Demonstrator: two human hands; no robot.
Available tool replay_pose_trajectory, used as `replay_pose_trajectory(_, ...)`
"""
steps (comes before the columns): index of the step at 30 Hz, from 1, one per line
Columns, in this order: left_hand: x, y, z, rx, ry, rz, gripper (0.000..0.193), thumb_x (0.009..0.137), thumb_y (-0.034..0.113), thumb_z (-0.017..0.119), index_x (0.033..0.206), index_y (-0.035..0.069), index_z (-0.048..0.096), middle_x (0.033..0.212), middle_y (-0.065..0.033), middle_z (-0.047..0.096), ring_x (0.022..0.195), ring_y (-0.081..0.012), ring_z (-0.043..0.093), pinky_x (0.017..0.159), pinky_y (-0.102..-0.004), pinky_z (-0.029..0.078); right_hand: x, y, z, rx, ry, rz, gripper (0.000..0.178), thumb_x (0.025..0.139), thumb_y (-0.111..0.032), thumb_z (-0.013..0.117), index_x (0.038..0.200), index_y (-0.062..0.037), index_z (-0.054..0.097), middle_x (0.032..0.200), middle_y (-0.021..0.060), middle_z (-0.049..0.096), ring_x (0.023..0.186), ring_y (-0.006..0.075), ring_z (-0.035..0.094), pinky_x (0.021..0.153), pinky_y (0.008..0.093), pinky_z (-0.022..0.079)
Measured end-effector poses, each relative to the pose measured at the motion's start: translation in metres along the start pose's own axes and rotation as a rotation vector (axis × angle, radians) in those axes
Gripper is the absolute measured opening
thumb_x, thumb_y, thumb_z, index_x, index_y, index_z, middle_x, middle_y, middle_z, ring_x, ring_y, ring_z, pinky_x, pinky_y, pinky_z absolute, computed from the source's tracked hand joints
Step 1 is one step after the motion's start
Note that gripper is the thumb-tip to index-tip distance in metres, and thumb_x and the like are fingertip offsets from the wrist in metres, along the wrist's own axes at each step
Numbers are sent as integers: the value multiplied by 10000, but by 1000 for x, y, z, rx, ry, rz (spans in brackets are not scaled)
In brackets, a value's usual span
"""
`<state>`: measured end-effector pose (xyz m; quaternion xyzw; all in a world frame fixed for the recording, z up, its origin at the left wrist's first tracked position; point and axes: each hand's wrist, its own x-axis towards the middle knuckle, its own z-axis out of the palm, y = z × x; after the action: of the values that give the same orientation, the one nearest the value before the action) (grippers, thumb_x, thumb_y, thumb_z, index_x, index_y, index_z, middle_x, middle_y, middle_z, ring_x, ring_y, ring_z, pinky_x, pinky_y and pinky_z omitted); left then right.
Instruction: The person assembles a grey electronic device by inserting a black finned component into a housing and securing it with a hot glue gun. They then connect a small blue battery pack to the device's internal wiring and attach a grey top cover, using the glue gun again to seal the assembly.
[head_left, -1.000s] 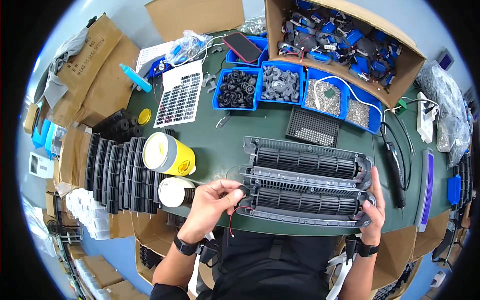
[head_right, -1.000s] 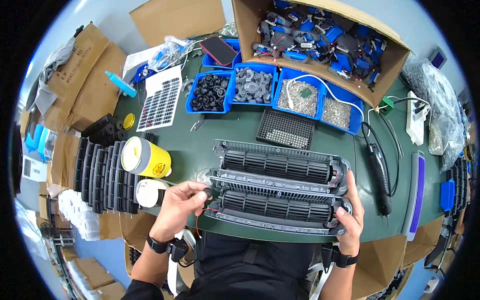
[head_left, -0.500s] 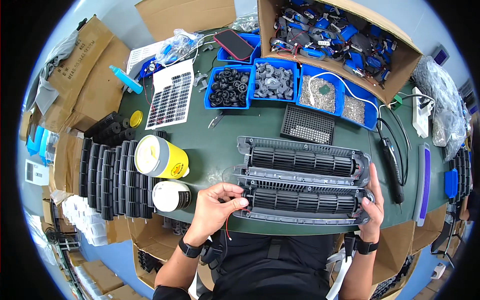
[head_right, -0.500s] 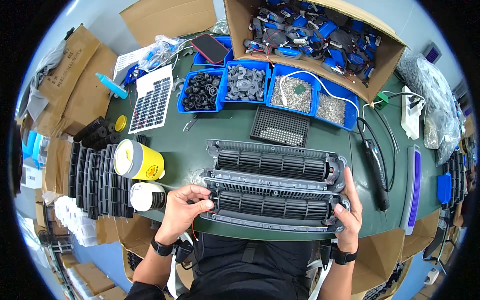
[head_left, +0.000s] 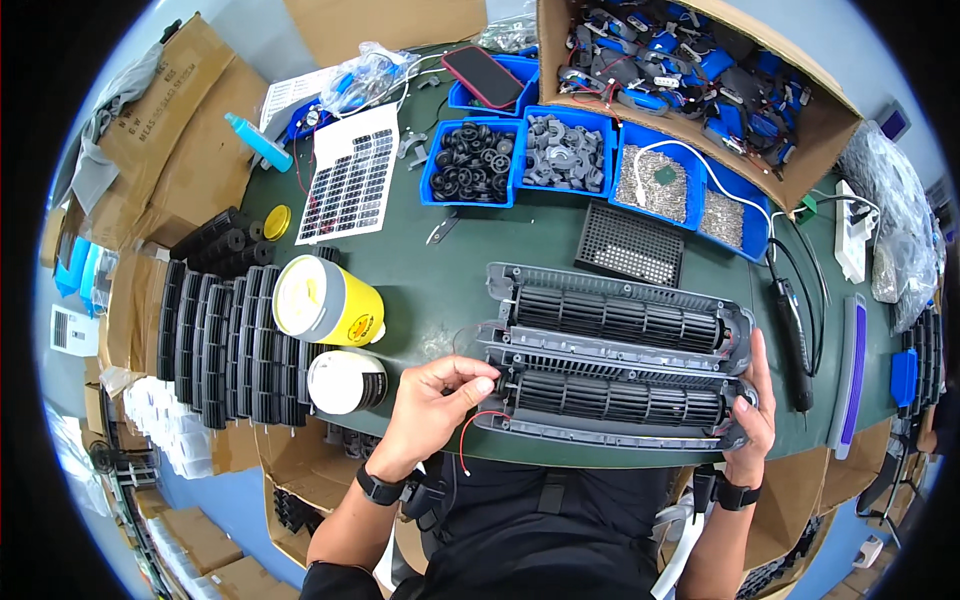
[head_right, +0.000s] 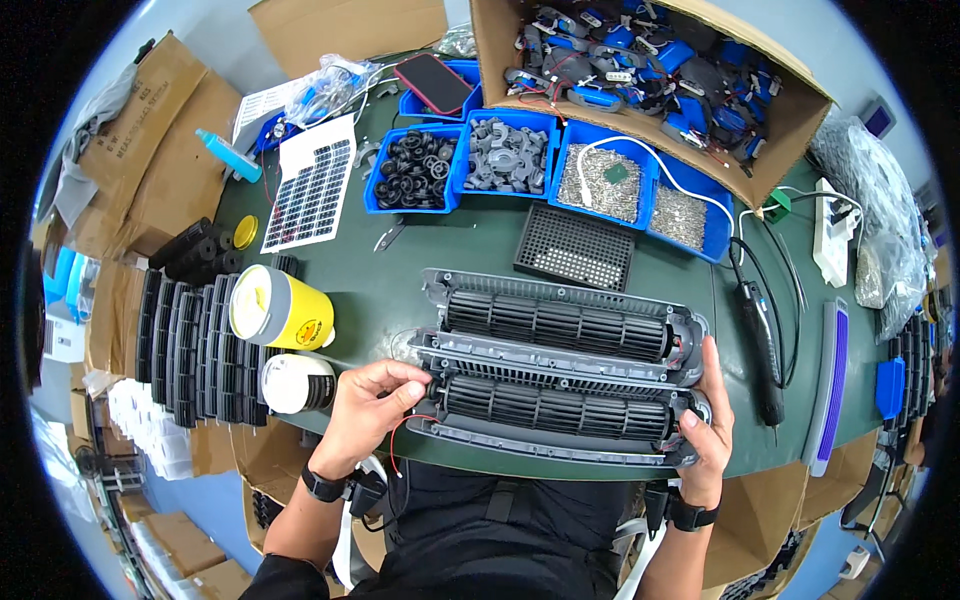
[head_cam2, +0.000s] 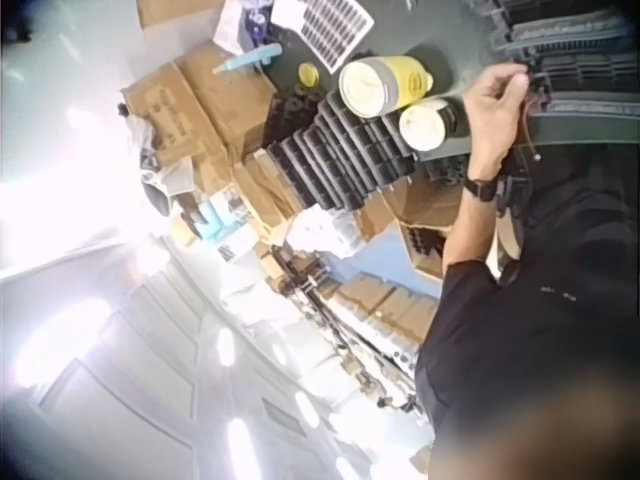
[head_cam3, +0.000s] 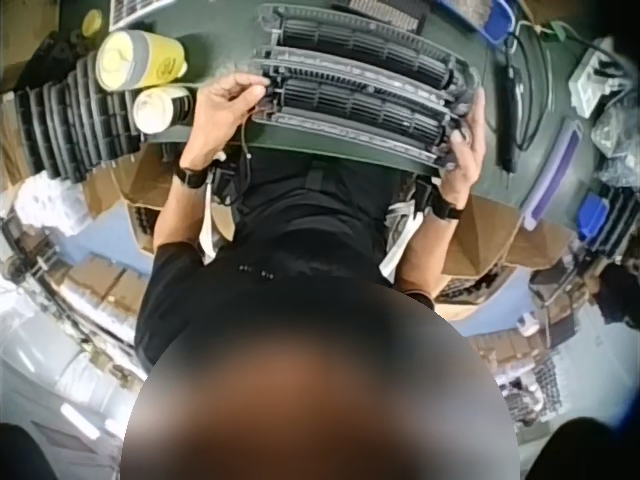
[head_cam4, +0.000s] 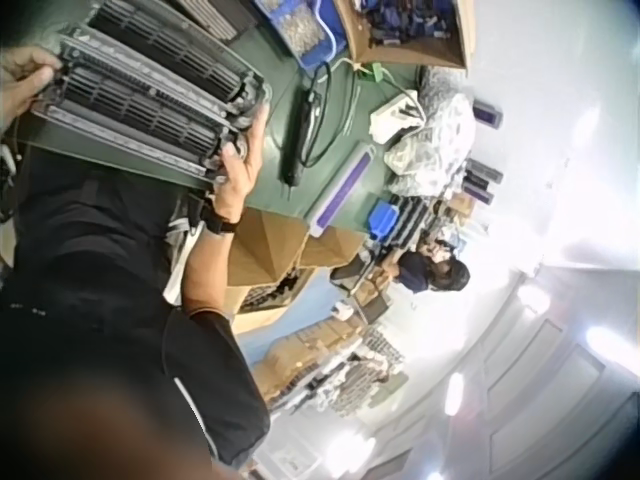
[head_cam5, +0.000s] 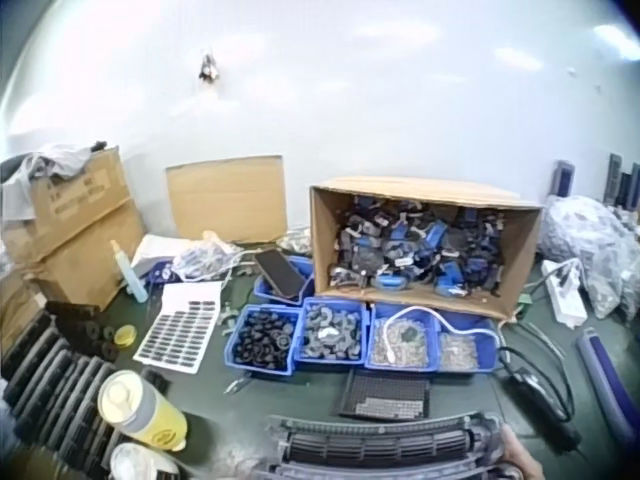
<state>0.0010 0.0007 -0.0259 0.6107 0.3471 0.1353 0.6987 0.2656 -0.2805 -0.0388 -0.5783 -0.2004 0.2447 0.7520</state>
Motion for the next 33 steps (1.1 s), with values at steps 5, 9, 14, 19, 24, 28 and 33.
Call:
replay_pose_trajectory(5,-1,0,2,99,15,72,158,938,22,791,1095,21,777,884,-17,757,757,-23,623,709,-221,534,-1,1,-4,-16,-11,20,1015,801,-259,662,1670,27,223,1621,270,419,1469,340,472,1241,413,318)
replay_pose_trajectory(9,-1,-3,0,110,4,101,173,922,30,810,1091,23,775,891,-12,755,737,-18,620,682,-217,529,0,2,-4,-2,-28,14,1014,804,-252,658,1673,24,216,1611,268,430,1448,335,493,1235,411,327)
replay_pose_trajectory(14,-1,1,7,13,22,70,228,952,50,787,1167,14,720,986,-36,753,793,-41,640,704,-222,538,0,0,-5,-32,-39,15,1017,809,-262,664,1673,26,212,1603,264,440,1438,333,503,1227,409,340)
replay_pose_trajectory(19,-2,2,10,20,21,53,240,986,75,755,1202,16,668,976,-28,740,808,-43,636,716,-213,521,0,0,-4,-36,-38,20,1024,816,-274,677,1674,26,207,1602,267,440,1441,336,501,1226,408,344)
replay_pose_trajectory(24,-2,4,13,24,35,48,213,985,70,747,1170,25,651,958,-19,730,827,-39,628,715,-203,505,1,2,-5,-18,-42,7,1029,815,-274,682,1673,30,202,1605,273,433,1443,338,499,1229,409,341)
replay_pose_trajectory(28,-12,34,1,186,102,83,311,946,25,731,1230,29,604,1041,-47,662,938,-107,619,824,-272,507,0,4,-8,-20,-39,12,1035,811,-275,684,1670,39,201,1609,277,425,1449,340,491,1229,414,339)
replay_pose_trajectory(33,0,61,-16,9,40,225,353,991,-75,594,1325,3,514,1213,-82,589,1112,-181,664,887,-304,566,0,2,-8,-26,-41,14,1038,803,-276,686,1667,45,207,1607,279,426,1450,342,489,1227,419,341)
